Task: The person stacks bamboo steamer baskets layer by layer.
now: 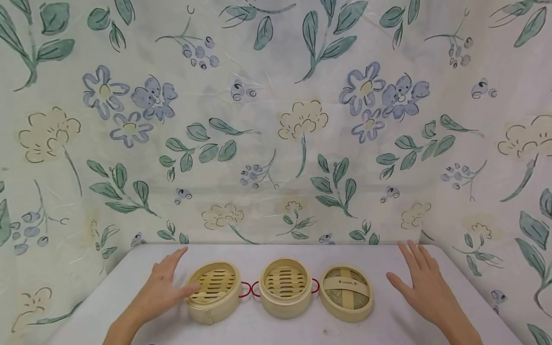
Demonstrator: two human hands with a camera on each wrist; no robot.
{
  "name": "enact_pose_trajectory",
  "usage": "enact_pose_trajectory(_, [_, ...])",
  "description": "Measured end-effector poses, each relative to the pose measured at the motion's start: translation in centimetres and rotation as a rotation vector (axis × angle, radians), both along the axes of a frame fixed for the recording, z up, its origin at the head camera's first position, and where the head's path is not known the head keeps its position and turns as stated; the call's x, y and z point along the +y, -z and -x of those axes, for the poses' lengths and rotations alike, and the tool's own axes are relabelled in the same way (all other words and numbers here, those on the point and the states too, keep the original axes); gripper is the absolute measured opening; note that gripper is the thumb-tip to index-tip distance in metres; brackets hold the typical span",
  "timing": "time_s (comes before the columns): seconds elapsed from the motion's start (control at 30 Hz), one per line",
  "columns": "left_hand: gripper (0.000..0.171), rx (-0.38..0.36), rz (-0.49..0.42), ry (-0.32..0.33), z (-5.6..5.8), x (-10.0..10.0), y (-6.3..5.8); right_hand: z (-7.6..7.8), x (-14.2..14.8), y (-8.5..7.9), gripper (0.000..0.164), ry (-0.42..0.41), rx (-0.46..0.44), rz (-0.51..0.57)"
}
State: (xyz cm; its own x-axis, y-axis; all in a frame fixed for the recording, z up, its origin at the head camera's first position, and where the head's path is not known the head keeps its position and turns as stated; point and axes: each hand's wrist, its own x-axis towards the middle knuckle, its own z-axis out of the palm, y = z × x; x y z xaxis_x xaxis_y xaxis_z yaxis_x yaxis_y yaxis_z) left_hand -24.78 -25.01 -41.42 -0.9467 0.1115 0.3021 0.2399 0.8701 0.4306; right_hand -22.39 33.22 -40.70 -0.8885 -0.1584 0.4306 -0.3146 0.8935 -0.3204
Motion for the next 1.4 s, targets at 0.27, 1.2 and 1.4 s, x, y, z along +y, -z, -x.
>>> enact_pose_trajectory(0.27, [0.111, -0.211, -0.142, 0.068, 0.1, 0.7, 0.6, -0.1, -0.1, -0.6, 0.086, -0.016, -0.071, 0.055])
enact_pose_trajectory(1.2, [0.125, -0.382, -0.297, 0.105, -0.5, 2.3, 1.8, 0.4, -3.4, 0.6, 0.085, -0.017, -0.182, -0.005])
enact_pose_trajectory(1.4, [0.126, -0.374, -0.315, 0.115, -0.5, 2.3, 1.9, 0.2, -4.9, 1.9, 0.083, -0.035, -0.199, 0.006])
